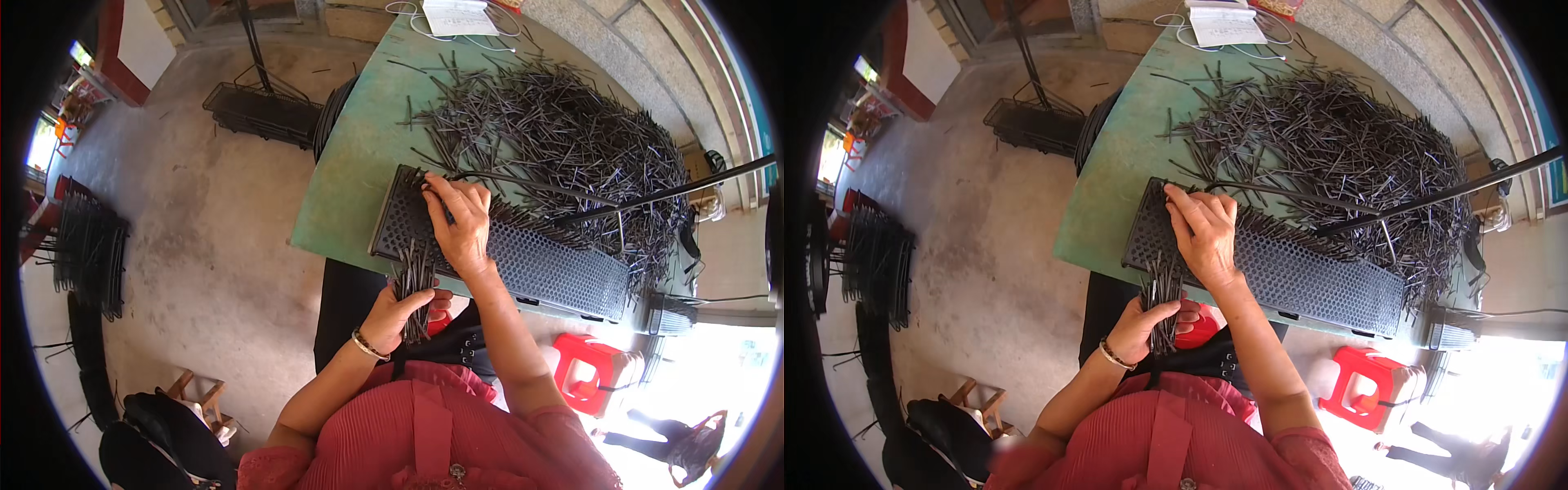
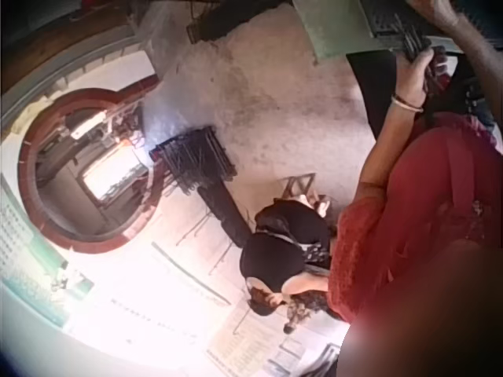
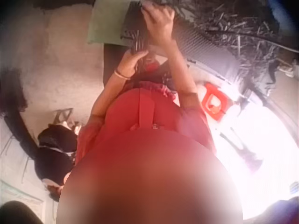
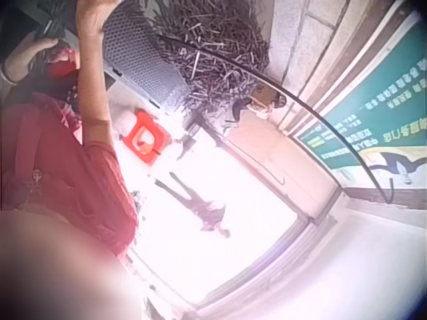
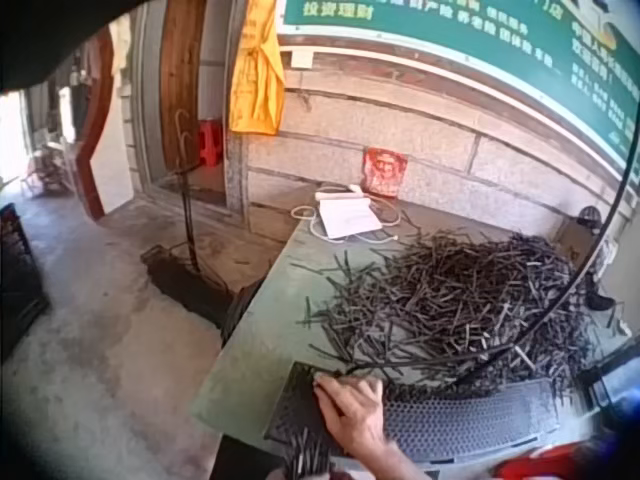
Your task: The recorder is inserting thin black pins into a perforated rectangular grid base.
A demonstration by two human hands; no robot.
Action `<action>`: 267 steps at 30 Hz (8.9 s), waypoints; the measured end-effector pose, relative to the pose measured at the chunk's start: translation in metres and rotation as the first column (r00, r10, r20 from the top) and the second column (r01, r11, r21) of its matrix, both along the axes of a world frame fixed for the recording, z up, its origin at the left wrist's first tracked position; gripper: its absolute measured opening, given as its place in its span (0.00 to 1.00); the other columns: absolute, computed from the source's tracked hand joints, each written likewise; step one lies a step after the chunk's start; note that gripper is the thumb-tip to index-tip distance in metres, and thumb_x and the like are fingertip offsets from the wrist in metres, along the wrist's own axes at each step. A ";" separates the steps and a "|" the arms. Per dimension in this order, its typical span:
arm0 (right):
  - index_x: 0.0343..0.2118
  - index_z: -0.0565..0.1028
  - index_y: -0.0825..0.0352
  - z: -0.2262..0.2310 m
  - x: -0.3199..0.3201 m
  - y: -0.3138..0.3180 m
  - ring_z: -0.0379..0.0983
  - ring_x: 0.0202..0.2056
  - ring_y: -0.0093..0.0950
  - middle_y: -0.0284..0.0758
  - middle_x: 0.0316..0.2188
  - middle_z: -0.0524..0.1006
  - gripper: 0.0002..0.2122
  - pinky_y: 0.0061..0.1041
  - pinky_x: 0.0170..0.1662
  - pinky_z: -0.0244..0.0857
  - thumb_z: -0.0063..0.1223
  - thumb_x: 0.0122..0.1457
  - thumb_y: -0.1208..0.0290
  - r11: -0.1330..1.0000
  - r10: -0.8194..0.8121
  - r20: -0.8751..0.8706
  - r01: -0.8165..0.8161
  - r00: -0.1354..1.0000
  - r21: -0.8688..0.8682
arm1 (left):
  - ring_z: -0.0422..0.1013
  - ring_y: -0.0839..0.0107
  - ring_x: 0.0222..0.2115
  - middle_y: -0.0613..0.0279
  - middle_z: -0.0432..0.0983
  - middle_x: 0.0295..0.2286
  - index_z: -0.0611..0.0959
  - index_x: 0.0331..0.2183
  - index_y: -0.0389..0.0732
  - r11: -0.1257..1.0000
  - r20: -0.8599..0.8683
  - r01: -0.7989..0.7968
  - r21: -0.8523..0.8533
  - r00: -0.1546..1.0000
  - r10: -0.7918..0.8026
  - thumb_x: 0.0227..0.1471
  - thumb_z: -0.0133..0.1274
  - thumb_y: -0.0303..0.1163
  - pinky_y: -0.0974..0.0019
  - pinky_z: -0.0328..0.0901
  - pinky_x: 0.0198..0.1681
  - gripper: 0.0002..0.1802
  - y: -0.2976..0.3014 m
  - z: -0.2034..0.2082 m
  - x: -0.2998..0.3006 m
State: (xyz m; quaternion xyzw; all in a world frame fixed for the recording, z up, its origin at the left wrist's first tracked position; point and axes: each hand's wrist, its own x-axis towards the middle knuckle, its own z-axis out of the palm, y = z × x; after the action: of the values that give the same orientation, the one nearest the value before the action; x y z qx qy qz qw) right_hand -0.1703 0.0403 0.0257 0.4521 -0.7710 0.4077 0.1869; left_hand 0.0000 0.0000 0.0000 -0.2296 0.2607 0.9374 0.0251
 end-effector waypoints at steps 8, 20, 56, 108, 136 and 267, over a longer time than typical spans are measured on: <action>0.37 0.77 0.65 -0.003 -0.002 -0.004 0.72 0.38 0.30 0.33 0.34 0.78 0.11 0.30 0.44 0.58 0.59 0.48 0.77 0.997 0.061 -0.154 -0.054 0.986 0.051 | 0.75 0.64 0.38 0.48 0.76 0.38 0.73 0.43 0.32 1.000 0.002 -0.006 0.001 1.000 0.006 0.55 0.50 0.26 0.64 0.73 0.40 0.13 -0.003 -0.001 0.000; 0.38 0.77 0.74 0.027 0.025 0.042 0.72 0.28 0.18 0.34 0.28 0.78 0.11 0.18 0.32 0.66 0.58 0.55 0.72 0.948 0.004 0.726 -0.233 0.687 0.216 | 0.76 0.65 0.38 0.49 0.77 0.38 0.75 0.44 0.33 0.997 -0.070 -0.042 -0.059 0.997 0.038 0.57 0.49 0.27 0.65 0.72 0.40 0.13 -0.002 0.004 0.001; 0.38 0.77 0.70 -0.006 -0.008 0.021 0.74 0.31 0.18 0.34 0.31 0.80 0.09 0.17 0.38 0.66 0.58 0.55 0.75 0.948 0.097 0.560 0.095 0.823 -0.304 | 0.75 0.66 0.38 0.52 0.77 0.38 0.74 0.45 0.35 0.993 -0.010 0.098 -0.066 0.995 -0.099 0.57 0.48 0.29 0.64 0.71 0.39 0.14 0.001 0.000 -0.002; 0.31 0.78 0.75 0.015 0.020 0.072 0.72 0.25 0.16 0.31 0.27 0.76 0.08 0.14 0.27 0.64 0.58 0.55 0.74 0.933 0.143 0.899 -0.359 0.413 0.017 | 0.76 0.63 0.38 0.49 0.77 0.38 0.75 0.45 0.32 0.994 -0.063 -0.079 -0.078 0.995 0.074 0.56 0.49 0.26 0.64 0.72 0.42 0.15 0.006 0.007 -0.008; 0.35 0.74 0.71 0.010 -0.009 0.043 0.75 0.27 0.28 0.39 0.29 0.77 0.06 0.22 0.33 0.68 0.55 0.54 0.79 0.960 -0.165 0.285 0.221 0.944 -0.174 | 0.75 0.62 0.38 0.48 0.77 0.37 0.76 0.41 0.32 0.999 0.039 -0.036 -0.012 0.999 0.036 0.54 0.51 0.26 0.60 0.73 0.41 0.12 0.016 0.004 -0.007; 0.32 0.76 0.71 0.021 -0.021 0.057 0.74 0.24 0.28 0.38 0.26 0.76 0.04 0.22 0.29 0.67 0.55 0.55 0.76 0.971 -0.200 0.249 0.226 0.948 -0.080 | 0.74 0.65 0.43 0.50 0.75 0.43 0.74 0.46 0.35 0.980 0.040 0.181 -0.078 0.983 -0.178 0.56 0.47 0.27 0.64 0.70 0.43 0.15 0.013 0.000 -0.008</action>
State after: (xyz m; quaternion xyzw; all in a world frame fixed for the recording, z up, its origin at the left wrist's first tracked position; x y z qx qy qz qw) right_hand -0.1909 0.0970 0.0468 0.3030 -0.8091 0.4775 0.1597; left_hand -0.0081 0.0132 -0.0005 -0.2215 0.3177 0.9160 0.1045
